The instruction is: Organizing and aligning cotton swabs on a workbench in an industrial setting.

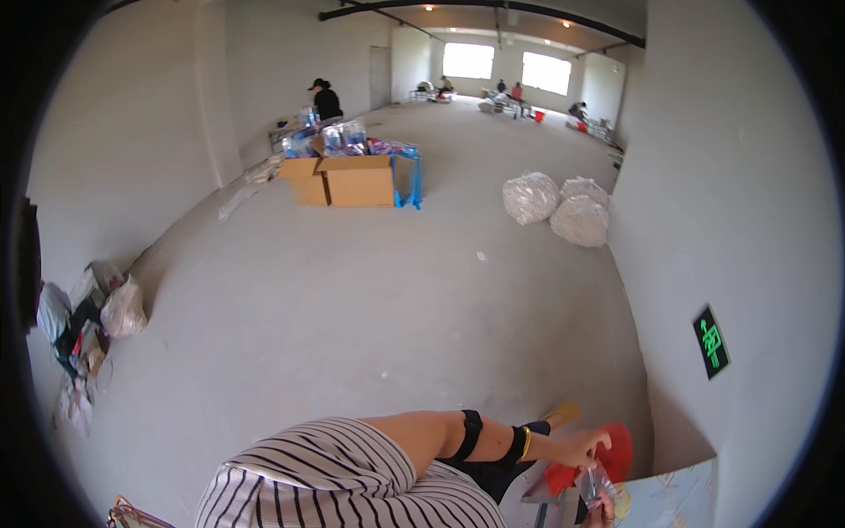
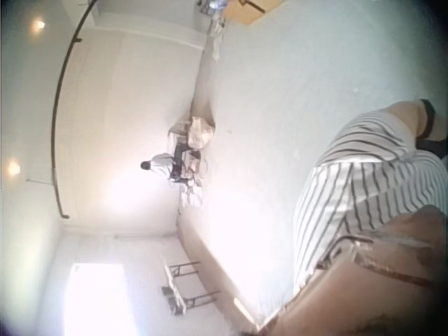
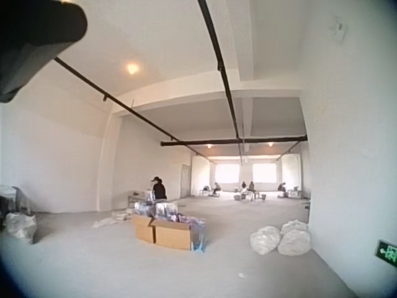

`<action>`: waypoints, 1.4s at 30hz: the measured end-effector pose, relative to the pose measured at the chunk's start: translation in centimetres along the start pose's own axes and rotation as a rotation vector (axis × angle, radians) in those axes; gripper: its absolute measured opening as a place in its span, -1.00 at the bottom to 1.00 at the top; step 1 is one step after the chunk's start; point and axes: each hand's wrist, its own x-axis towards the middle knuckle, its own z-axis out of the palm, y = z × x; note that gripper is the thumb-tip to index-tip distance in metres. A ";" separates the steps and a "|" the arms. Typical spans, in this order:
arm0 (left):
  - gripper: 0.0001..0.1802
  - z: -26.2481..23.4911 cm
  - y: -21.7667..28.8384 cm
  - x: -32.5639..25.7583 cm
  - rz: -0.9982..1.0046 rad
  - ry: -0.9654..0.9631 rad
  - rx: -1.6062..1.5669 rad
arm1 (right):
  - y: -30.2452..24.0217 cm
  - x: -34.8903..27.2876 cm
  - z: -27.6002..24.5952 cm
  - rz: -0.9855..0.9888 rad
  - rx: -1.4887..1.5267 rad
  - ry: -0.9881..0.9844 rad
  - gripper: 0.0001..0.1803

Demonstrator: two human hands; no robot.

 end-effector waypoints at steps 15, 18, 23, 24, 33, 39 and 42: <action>-0.13 3.5 1.2 1.9 0.562 -0.537 0.637 | 8.2 -4.4 -2.8 0.241 -0.087 0.163 -0.77; -0.20 4.6 1.0 2.7 0.442 -0.655 0.533 | 8.2 -5.1 -3.1 0.263 -0.083 0.187 -0.75; -0.30 4.9 0.0 3.7 0.395 -0.574 0.457 | 9.2 -5.1 -3.2 0.346 -0.140 0.244 -0.79; -0.30 4.8 -0.2 4.2 0.385 -0.590 0.449 | 9.6 -5.2 -3.3 0.362 -0.135 0.253 -0.79; -0.28 4.8 -3.1 8.3 0.258 -0.850 0.431 | 13.2 -4.6 -3.1 0.512 -0.059 0.258 -0.79; -0.30 5.7 -5.0 9.8 0.233 -0.847 0.408 | 13.4 -4.0 -3.7 0.596 -0.103 0.283 -0.76; -0.31 5.9 -4.9 10.5 0.158 -0.884 0.368 | 13.3 -3.6 -3.9 0.600 -0.108 0.298 -0.74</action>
